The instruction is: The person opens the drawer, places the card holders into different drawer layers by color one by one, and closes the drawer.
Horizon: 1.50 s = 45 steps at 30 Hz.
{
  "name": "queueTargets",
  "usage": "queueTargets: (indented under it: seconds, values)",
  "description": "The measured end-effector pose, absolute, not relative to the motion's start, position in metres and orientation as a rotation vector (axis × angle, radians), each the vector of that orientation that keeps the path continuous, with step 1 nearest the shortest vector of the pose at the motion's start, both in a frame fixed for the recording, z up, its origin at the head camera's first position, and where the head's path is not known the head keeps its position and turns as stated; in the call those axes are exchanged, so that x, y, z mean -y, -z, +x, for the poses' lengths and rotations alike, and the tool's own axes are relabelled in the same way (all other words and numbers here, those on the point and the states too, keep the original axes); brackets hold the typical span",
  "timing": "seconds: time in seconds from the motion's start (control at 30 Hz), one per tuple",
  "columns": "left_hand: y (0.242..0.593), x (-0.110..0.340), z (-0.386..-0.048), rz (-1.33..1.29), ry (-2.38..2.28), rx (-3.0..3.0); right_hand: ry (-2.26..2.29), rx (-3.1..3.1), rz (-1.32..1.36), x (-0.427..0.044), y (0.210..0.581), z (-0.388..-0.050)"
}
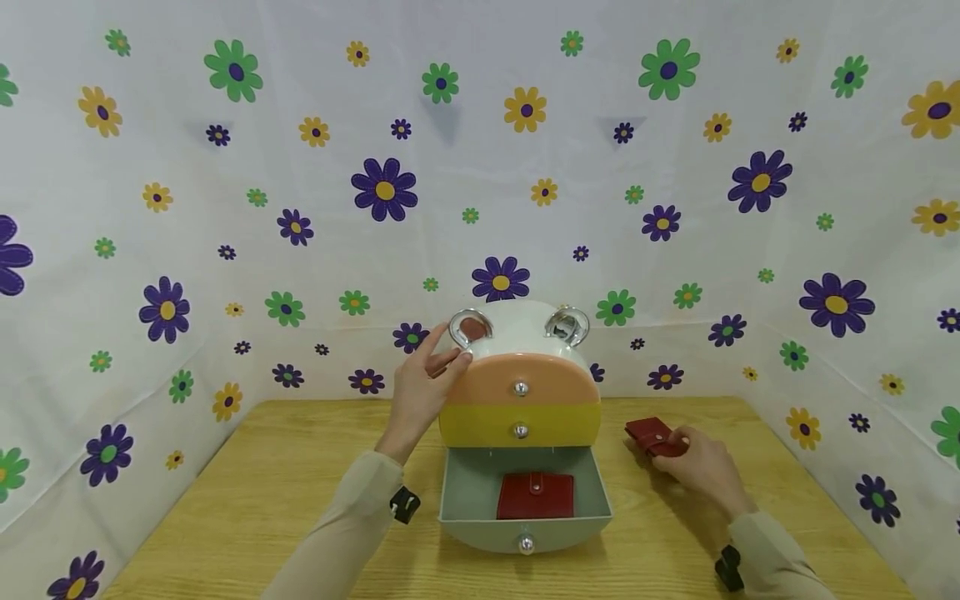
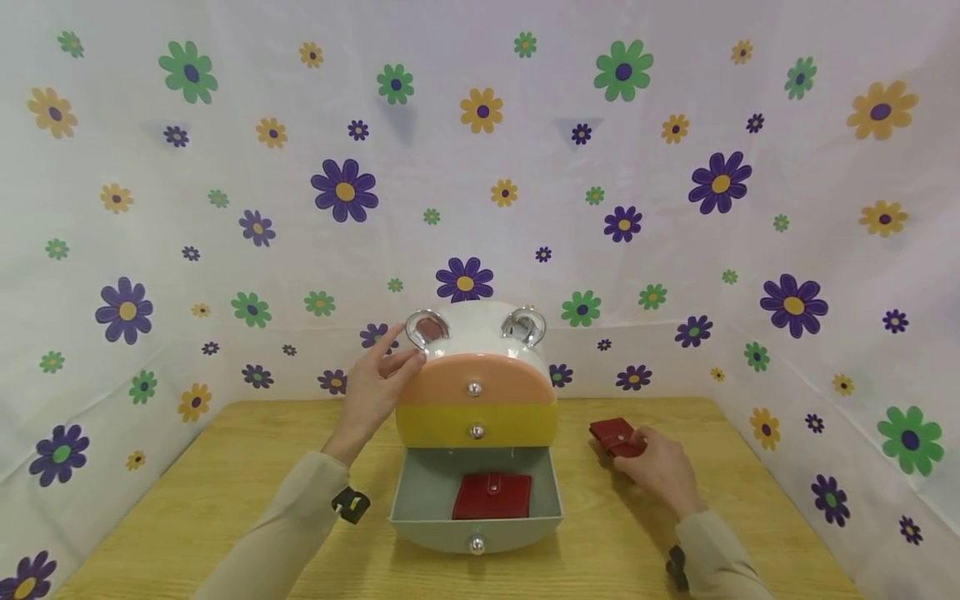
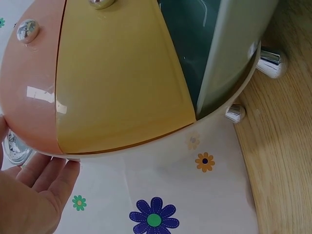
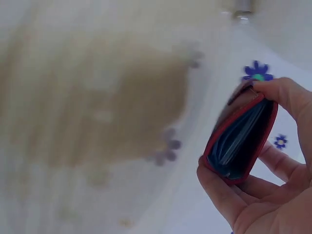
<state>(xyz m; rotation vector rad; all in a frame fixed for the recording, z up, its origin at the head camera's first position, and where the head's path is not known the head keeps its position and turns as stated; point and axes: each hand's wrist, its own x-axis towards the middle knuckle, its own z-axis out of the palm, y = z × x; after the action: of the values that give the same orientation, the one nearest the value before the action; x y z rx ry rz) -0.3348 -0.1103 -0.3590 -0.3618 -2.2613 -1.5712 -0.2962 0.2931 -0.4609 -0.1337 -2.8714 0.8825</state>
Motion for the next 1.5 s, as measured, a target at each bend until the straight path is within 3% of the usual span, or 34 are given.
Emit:
queueTargets:
  seconds: [0.67,1.5]
  values:
    - [0.364,0.111,-0.334,-0.335,1.582,2.257,-1.263,2.77,0.083,-0.293,0.43,-0.277]
    - [0.36,0.111,-0.336,-0.364,1.581,2.255,-1.545,2.729,0.653,-0.309,0.416,-0.264]
